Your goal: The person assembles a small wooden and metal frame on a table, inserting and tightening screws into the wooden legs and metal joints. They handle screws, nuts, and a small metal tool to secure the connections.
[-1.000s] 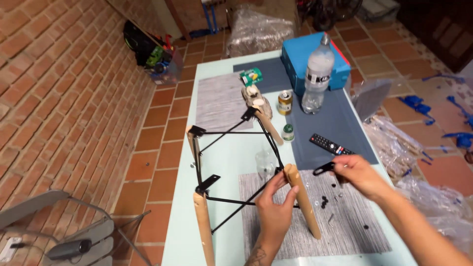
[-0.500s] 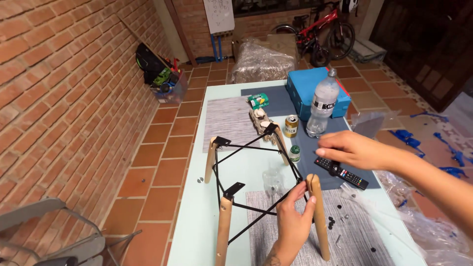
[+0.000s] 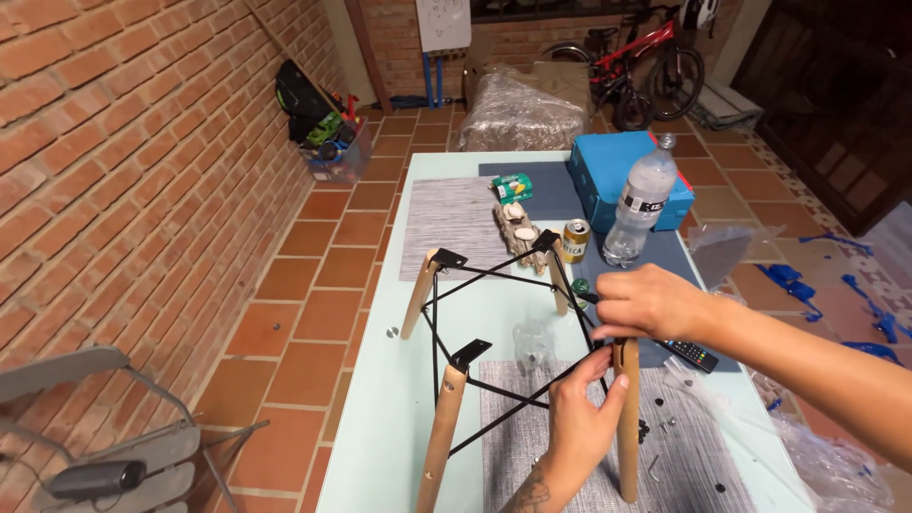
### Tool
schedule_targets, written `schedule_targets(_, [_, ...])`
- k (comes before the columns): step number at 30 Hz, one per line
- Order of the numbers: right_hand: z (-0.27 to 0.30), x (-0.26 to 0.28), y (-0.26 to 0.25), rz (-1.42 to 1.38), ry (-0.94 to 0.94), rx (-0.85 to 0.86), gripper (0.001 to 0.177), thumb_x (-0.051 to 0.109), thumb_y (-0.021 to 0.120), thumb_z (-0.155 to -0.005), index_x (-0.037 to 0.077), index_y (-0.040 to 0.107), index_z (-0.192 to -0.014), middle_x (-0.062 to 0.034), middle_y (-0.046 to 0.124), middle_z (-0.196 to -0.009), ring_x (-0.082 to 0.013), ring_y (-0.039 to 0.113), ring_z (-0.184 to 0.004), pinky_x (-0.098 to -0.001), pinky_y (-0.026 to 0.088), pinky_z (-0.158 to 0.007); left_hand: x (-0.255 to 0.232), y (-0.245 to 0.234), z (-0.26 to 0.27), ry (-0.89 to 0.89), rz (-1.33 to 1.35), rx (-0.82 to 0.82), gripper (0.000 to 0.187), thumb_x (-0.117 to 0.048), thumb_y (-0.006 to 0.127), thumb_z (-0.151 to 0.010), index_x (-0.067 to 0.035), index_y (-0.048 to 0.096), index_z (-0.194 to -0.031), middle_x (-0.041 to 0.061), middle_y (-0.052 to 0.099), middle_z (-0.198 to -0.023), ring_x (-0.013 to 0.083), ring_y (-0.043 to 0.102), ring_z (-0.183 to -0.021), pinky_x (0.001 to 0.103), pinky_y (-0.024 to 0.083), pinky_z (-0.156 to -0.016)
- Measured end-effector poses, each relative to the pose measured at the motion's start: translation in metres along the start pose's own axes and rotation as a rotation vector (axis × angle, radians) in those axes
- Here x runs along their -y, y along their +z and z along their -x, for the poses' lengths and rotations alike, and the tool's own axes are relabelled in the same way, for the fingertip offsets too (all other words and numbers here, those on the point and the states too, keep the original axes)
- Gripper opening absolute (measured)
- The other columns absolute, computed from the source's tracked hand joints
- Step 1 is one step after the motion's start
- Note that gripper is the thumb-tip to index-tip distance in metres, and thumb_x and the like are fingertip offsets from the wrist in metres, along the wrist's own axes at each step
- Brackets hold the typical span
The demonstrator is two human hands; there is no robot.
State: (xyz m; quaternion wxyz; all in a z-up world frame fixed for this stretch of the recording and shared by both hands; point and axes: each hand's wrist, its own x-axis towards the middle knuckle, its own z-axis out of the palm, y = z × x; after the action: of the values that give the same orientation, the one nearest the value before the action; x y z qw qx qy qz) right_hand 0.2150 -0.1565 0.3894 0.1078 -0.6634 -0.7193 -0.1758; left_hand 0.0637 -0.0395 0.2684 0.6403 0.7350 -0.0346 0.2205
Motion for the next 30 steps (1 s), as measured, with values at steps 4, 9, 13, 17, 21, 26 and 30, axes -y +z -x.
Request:
schedule_targets(4, [0.002, -0.002, -0.002, 0.072, -0.124, 0.002, 0.044, 0.044, 0.049, -0.104, 0.012, 0.042, -0.074, -0.0042, 0.035, -0.072, -0.0256, 0.042, -0.062, -0.0378, 0.032, -0.041, -0.005, 0.000, -0.001, 0.011, -0.002, -0.012, 0.039, -0.016, 0.069, -0.087, -0.004, 0.070, -0.125, 0.008, 0.077, -0.117, 0.0225, 0.076, -0.105, 0.033, 0.058, -0.096])
schedule_targets(9, [0.011, -0.006, 0.002, 0.042, -0.128, -0.023, 0.044, 0.044, 0.046, -0.103, 0.011, 0.040, -0.076, -0.0046, 0.034, -0.072, -0.0257, 0.040, -0.061, -0.0387, 0.031, -0.039, -0.005, 0.000, 0.001, -0.004, -0.017, -0.028, 0.043, -0.016, 0.073, -0.087, -0.006, 0.068, -0.128, 0.007, 0.076, -0.120, 0.0231, 0.076, -0.104, 0.035, 0.059, -0.096])
schedule_targets(13, [0.020, -0.013, 0.013, 0.095, -0.166, -0.003, 0.043, 0.045, 0.044, -0.104, 0.011, 0.040, -0.077, -0.0039, 0.034, -0.073, -0.0239, 0.044, -0.062, -0.0381, 0.029, -0.037, -0.009, -0.001, 0.000, 0.039, 0.017, -0.032, 0.044, -0.012, 0.072, -0.088, -0.013, 0.067, -0.132, 0.005, 0.075, -0.122, 0.0240, 0.076, -0.105, 0.035, 0.059, -0.099])
schedule_targets(17, [0.016, -0.004, 0.021, 0.049, -0.209, -0.012, 0.042, 0.041, 0.046, -0.106, 0.012, 0.043, -0.076, -0.0034, 0.035, -0.072, -0.0244, 0.044, -0.059, -0.0381, 0.028, -0.038, -0.005, 0.003, -0.002, -0.080, -0.071, -0.079, 0.032, -0.020, 0.076, -0.086, -0.009, 0.075, -0.115, 0.007, 0.080, -0.103, 0.0195, 0.078, -0.099, 0.032, 0.060, -0.092])
schedule_targets(21, [0.029, -0.001, 0.030, -0.371, 0.204, 0.055, 0.030, 0.038, 0.046, -0.104, 0.012, 0.056, -0.092, -0.0026, 0.056, -0.079, -0.0221, 0.057, -0.064, -0.0354, 0.046, -0.057, -0.003, 0.006, -0.002, -0.111, -0.020, -0.093, 0.042, -0.017, 0.078, -0.083, -0.009, 0.072, -0.124, 0.005, 0.079, -0.111, 0.0185, 0.077, -0.101, 0.031, 0.060, -0.097])
schedule_targets(26, [0.035, 0.014, 0.024, -0.651, 0.644, 0.025, 0.028, 0.033, 0.056, -0.100, 0.016, 0.071, -0.116, 0.0037, 0.051, -0.060, -0.0097, 0.043, -0.056, -0.0270, 0.036, -0.055, 0.006, 0.012, -0.002, -0.111, 0.097, -0.151, 0.039, -0.021, 0.077, -0.086, -0.005, 0.073, -0.122, 0.007, 0.078, -0.115, 0.0177, 0.077, -0.100, 0.030, 0.061, -0.096])
schedule_targets(30, [0.042, 0.020, 0.047, -1.162, 0.922, -0.167, 0.021, 0.027, 0.057, -0.103, 0.011, 0.068, -0.110, 0.0050, 0.034, -0.058, -0.0073, 0.027, -0.049, -0.0258, 0.022, -0.044, 0.014, 0.016, -0.002, -0.182, 0.189, -0.205, 0.036, -0.023, 0.078, -0.086, -0.005, 0.076, -0.117, 0.008, 0.079, -0.113, 0.0133, 0.076, -0.097, 0.027, 0.062, -0.092])
